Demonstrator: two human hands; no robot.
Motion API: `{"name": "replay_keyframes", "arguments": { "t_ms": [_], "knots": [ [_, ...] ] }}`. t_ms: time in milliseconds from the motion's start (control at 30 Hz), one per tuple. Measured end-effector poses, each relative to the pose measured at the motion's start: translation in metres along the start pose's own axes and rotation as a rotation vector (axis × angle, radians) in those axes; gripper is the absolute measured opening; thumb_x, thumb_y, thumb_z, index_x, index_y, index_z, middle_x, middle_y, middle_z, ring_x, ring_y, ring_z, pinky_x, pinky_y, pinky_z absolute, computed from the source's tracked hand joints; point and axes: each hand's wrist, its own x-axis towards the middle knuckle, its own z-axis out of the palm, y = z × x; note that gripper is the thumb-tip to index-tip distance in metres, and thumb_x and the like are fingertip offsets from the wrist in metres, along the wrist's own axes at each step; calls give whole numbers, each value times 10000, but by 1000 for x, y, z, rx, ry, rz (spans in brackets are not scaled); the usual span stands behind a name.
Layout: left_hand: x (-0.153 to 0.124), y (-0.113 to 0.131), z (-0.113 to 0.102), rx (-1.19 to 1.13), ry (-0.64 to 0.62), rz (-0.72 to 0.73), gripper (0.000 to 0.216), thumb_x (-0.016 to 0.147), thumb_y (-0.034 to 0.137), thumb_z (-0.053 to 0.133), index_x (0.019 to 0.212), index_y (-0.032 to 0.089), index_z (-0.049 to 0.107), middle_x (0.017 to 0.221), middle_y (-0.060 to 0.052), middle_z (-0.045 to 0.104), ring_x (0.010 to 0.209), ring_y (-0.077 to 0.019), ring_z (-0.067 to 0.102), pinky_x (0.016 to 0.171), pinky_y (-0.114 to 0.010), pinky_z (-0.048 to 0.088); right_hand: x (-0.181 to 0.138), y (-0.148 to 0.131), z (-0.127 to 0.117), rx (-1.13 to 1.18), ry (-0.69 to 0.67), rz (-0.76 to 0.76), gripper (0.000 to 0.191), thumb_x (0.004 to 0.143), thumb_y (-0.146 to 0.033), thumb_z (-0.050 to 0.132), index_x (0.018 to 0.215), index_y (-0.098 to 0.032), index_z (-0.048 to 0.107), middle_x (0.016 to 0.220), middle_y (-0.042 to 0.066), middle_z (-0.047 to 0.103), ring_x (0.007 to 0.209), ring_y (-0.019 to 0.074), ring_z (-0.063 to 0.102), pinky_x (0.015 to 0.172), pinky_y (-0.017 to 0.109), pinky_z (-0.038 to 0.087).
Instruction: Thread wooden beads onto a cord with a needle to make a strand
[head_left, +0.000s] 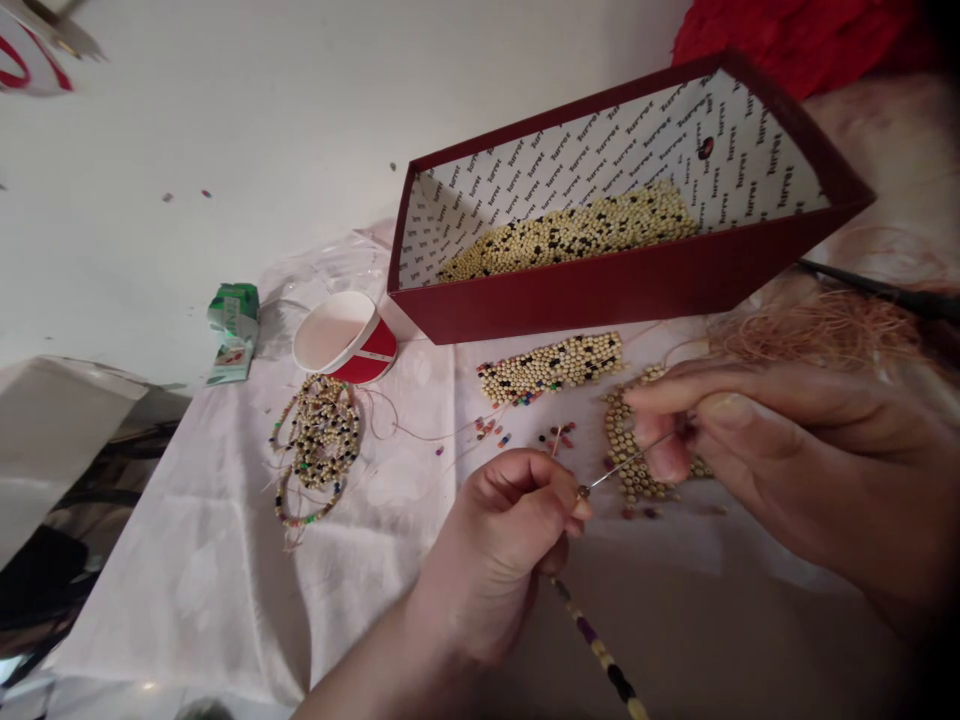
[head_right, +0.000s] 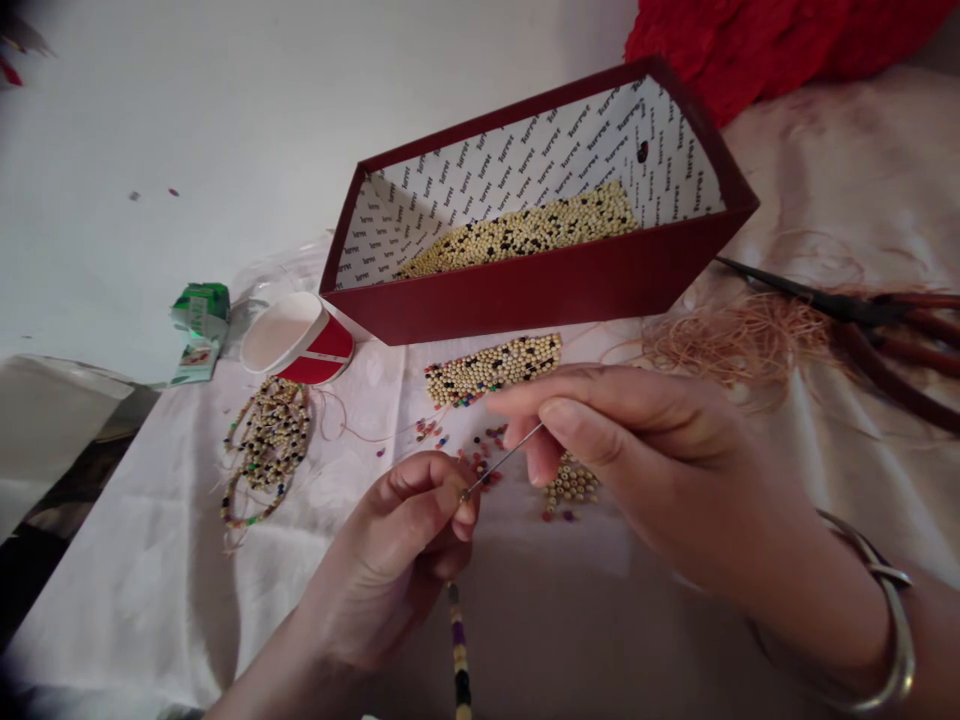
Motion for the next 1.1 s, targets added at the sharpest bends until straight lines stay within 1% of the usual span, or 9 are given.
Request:
{"name": "replay_keyframes", "arguments": {
  "t_ms": [167, 233, 333, 400, 467, 667, 833, 933, 1100],
  "knots": [
    [0, 0, 1, 2, -9, -15, 223, 753, 284, 729, 636, 140, 606, 609, 35, 540, 469, -39, 326, 458, -194, 225, 4, -3, 2, -36, -12, 30, 199, 934, -300, 567, 975, -403, 731, 680, -66, 679, 614, 96, 644, 566, 192, 530],
    [0, 0, 1, 13, -14, -20, 223, 754, 280, 725, 633, 142, 600, 609, 36, 541, 467, -39, 328, 459, -197, 227, 7, -6, 4, -70, -44, 6, 172, 913, -288, 588, 926, -362, 743, 645, -67, 683, 609, 95, 647, 578, 180, 539],
    [0, -1, 1, 21, -5, -31, 218, 746, 277, 727, 631, 147, 596, 614, 33, 553, 469, -41, 341, 459, -198, 230, 10, -10, 7, -94, -135, -42, 164, 884, -247, 604, 845, -313, 749, 640, -64, 700, 641, 97, 668, 612, 170, 554],
    [0, -1, 2, 16, 7, -41, 210, 735, 282, 735, 637, 149, 604, 614, 33, 560, 467, -40, 344, 457, -197, 228, 10, -11, 8, -78, -208, -31, 174, 885, -229, 590, 863, -302, 746, 640, -66, 702, 628, 94, 675, 589, 161, 557],
    [0, 0, 2, 2, 7, -55, 214, 720, 292, 746, 635, 148, 613, 612, 30, 564, 466, -39, 341, 454, -195, 227, 9, -12, 9, -61, -240, -12, 175, 895, -226, 576, 909, -292, 738, 620, -69, 692, 586, 91, 671, 548, 155, 551],
    [1, 3, 3, -43, -2, -110, 231, 688, 306, 765, 628, 130, 628, 567, 27, 539, 438, -30, 288, 440, -200, 183, 10, -13, 9, -61, -209, -38, 178, 880, -193, 549, 856, -256, 714, 612, -52, 678, 549, 111, 669, 484, 181, 540],
    [1, 3, 2, -84, -26, -128, 232, 758, 302, 704, 638, 111, 647, 558, 17, 525, 437, -32, 242, 436, -210, 136, 12, -14, 9, -106, -205, -95, 196, 862, -165, 538, 845, -253, 712, 573, -58, 651, 500, 98, 633, 477, 173, 524],
    [2, 1, 2, -112, -30, -134, 252, 761, 323, 735, 645, 117, 648, 575, 15, 540, 439, -29, 255, 434, -203, 145, 11, -14, 8, -143, -214, -137, 205, 865, -138, 532, 862, -241, 709, 596, -58, 659, 525, 83, 638, 498, 146, 516],
    [2, 0, 3, -140, -10, -134, 256, 669, 301, 840, 707, 132, 652, 620, 15, 579, 459, -25, 333, 443, -185, 172, 9, -13, 7, -210, -194, -232, 207, 861, -116, 555, 891, -239, 719, 631, -70, 671, 543, 53, 627, 531, 110, 492]
  ]
}}
